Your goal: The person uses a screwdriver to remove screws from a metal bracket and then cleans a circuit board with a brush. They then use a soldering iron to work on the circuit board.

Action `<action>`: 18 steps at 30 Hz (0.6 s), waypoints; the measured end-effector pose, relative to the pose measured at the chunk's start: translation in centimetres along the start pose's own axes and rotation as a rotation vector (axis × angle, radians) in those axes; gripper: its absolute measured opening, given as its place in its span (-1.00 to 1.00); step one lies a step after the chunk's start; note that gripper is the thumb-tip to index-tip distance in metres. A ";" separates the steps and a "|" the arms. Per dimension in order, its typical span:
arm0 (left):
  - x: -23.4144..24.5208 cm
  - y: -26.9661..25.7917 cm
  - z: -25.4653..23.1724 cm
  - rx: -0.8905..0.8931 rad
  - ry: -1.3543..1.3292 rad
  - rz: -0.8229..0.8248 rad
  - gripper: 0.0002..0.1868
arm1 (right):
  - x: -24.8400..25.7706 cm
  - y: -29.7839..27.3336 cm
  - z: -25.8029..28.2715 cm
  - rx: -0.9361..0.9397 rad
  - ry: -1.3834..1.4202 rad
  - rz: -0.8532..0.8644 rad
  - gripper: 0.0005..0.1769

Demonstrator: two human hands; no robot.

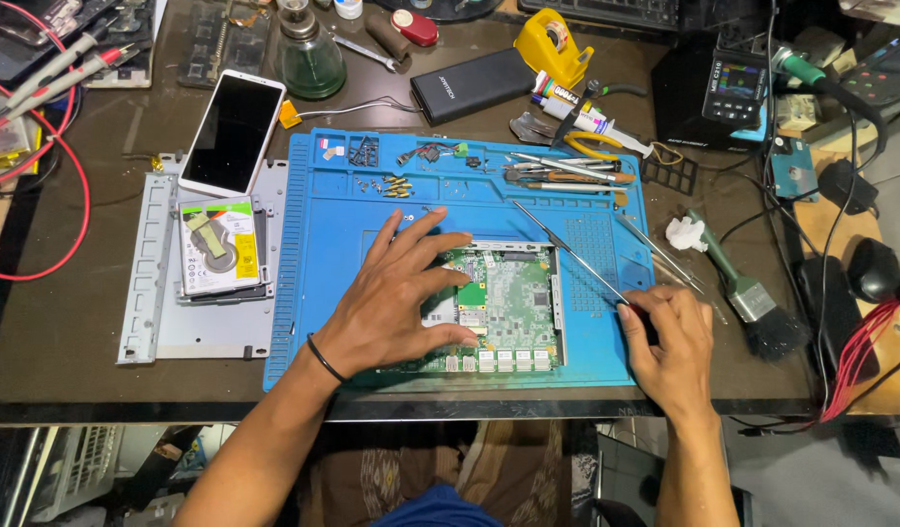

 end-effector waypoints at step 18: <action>-0.6 -0.2 1.0 -0.004 0.039 -0.049 -0.63 | -1.4 9.9 5.9 -0.200 0.279 0.636 -0.58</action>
Point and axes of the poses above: each hand's wrist, its own y-axis towards the middle knuckle, its own x-axis out of the back of the hand, z = x × y, the point moved 7 cm from there along y, towards the middle knuckle, and after that the axes turned 14 degrees about -y, right-handed, at the moved point
